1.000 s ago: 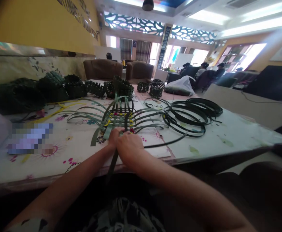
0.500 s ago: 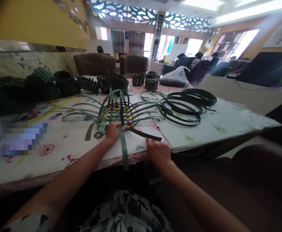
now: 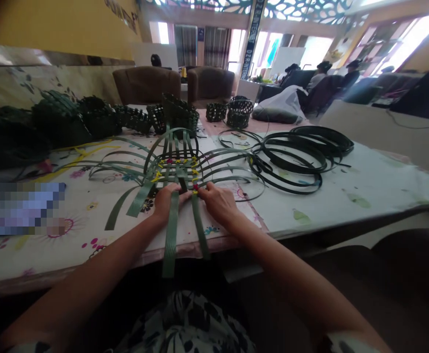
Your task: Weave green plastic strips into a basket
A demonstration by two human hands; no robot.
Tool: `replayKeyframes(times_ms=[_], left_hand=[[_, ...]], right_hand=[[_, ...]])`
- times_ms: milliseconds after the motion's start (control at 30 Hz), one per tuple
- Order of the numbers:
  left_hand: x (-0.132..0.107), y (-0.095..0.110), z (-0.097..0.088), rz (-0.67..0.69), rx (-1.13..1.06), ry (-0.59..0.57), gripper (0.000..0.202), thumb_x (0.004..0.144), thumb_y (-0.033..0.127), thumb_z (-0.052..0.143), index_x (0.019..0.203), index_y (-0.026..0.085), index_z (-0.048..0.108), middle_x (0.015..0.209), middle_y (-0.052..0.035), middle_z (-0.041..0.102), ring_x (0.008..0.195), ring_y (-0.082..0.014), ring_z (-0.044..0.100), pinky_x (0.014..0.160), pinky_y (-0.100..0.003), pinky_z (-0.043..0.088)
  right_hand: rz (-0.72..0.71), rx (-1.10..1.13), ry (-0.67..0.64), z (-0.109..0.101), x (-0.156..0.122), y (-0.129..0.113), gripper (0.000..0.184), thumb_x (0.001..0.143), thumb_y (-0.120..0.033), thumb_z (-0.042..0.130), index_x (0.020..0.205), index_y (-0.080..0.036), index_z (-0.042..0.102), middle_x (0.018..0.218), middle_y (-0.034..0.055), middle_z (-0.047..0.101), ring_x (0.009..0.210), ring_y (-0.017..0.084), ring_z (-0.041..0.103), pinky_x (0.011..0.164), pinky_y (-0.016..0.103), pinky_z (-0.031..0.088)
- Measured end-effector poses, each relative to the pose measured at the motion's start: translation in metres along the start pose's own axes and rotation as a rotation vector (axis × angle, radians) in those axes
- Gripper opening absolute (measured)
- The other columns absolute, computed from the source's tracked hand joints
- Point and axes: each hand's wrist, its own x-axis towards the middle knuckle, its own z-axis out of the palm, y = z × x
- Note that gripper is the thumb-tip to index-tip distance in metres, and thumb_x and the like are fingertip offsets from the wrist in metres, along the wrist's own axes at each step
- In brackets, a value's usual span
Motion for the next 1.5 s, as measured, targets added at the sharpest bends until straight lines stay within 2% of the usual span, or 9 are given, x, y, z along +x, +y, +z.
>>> replayKeyframes(times_ms=[200,333,433,600,733,1067,1300,1400,1500], left_hand=[[0.001,-0.004,0.001,0.007,-0.043,-0.01,0.016,0.082,0.027,0.072,0.068,0.018,0.071,0.079,-0.0016,0.072,0.079,-0.018,0.065,0.077,-0.028,0.051],[0.005,-0.009,-0.001,0.039,-0.066,-0.046,0.023,0.083,0.029,0.071,0.064,0.017,0.068,0.071,-0.0017,0.069,0.073,-0.0176,0.064,0.072,-0.028,0.051],[0.008,-0.018,-0.003,0.122,-0.073,-0.086,0.016,0.081,0.023,0.07,0.066,0.017,0.07,0.073,-0.0017,0.07,0.072,-0.0165,0.064,0.069,-0.026,0.051],[0.008,-0.032,-0.006,0.275,-0.051,-0.082,0.014,0.085,0.021,0.065,0.074,0.017,0.073,0.078,-0.0034,0.07,0.076,-0.0166,0.063,0.073,-0.028,0.049],[0.005,-0.031,-0.012,0.309,-0.066,-0.11,0.014,0.09,0.024,0.062,0.091,0.02,0.076,0.091,-0.0039,0.073,0.087,-0.0184,0.065,0.082,-0.03,0.05],[0.001,-0.026,-0.017,0.325,-0.019,-0.157,0.015,0.091,0.02,0.061,0.091,0.022,0.076,0.09,-0.0032,0.071,0.088,-0.0183,0.064,0.082,-0.03,0.049],[0.001,-0.024,-0.018,0.327,0.022,-0.172,0.012,0.091,0.021,0.063,0.089,0.02,0.075,0.09,-0.0046,0.072,0.088,-0.019,0.065,0.082,-0.03,0.049],[-0.001,-0.025,-0.018,0.367,-0.037,-0.152,0.013,0.09,0.021,0.063,0.093,0.021,0.075,0.096,-0.0046,0.072,0.093,-0.019,0.065,0.087,-0.031,0.049],[0.0,-0.027,-0.021,0.375,-0.064,-0.147,0.016,0.091,0.018,0.059,0.091,0.02,0.075,0.091,-0.0042,0.072,0.089,-0.0184,0.065,0.085,-0.03,0.049]], right_hand=[[-0.186,-0.11,-0.072,-0.005,0.023,0.017,0.034,0.098,-0.014,0.039,0.108,-0.016,0.071,0.105,0.013,0.067,0.074,0.016,0.058,0.06,0.029,0.03],[-0.309,-0.079,-0.164,-0.019,0.043,0.023,0.03,0.091,-0.011,0.049,0.105,-0.022,0.073,0.095,0.0075,0.071,0.074,0.016,0.06,0.059,0.028,0.026],[-0.368,-0.117,-0.252,-0.027,0.062,0.026,0.028,0.084,-0.008,0.056,0.098,-0.024,0.075,0.083,0.0047,0.071,0.071,0.016,0.058,0.059,0.028,0.024],[-0.464,0.006,-0.27,-0.016,0.079,0.035,0.022,0.084,-0.013,0.057,0.09,-0.024,0.075,0.08,0.0022,0.069,0.067,0.014,0.052,0.059,0.027,0.023],[-0.463,0.221,-0.265,-0.001,0.075,0.046,0.018,0.088,-0.018,0.055,0.087,-0.02,0.073,0.073,0.0002,0.065,0.063,0.011,0.048,0.061,0.025,0.025],[-0.48,0.503,-0.269,0.012,0.071,0.058,0.015,0.09,-0.022,0.053,0.088,-0.017,0.066,0.068,-0.0023,0.058,0.06,0.01,0.044,0.062,0.023,0.028],[-0.425,0.546,-0.198,0.019,0.062,0.056,0.026,0.087,-0.021,0.052,0.107,-0.02,0.069,0.081,0.0018,0.068,0.069,0.014,0.054,0.068,0.023,0.036],[-0.413,0.516,-0.168,0.023,0.058,0.055,0.025,0.089,-0.023,0.051,0.103,-0.019,0.071,0.085,0.0041,0.07,0.071,0.015,0.056,0.068,0.024,0.037],[-0.405,0.465,-0.156,0.025,0.057,0.053,0.024,0.09,-0.023,0.05,0.098,-0.019,0.072,0.082,0.0041,0.07,0.07,0.015,0.057,0.067,0.023,0.037]])
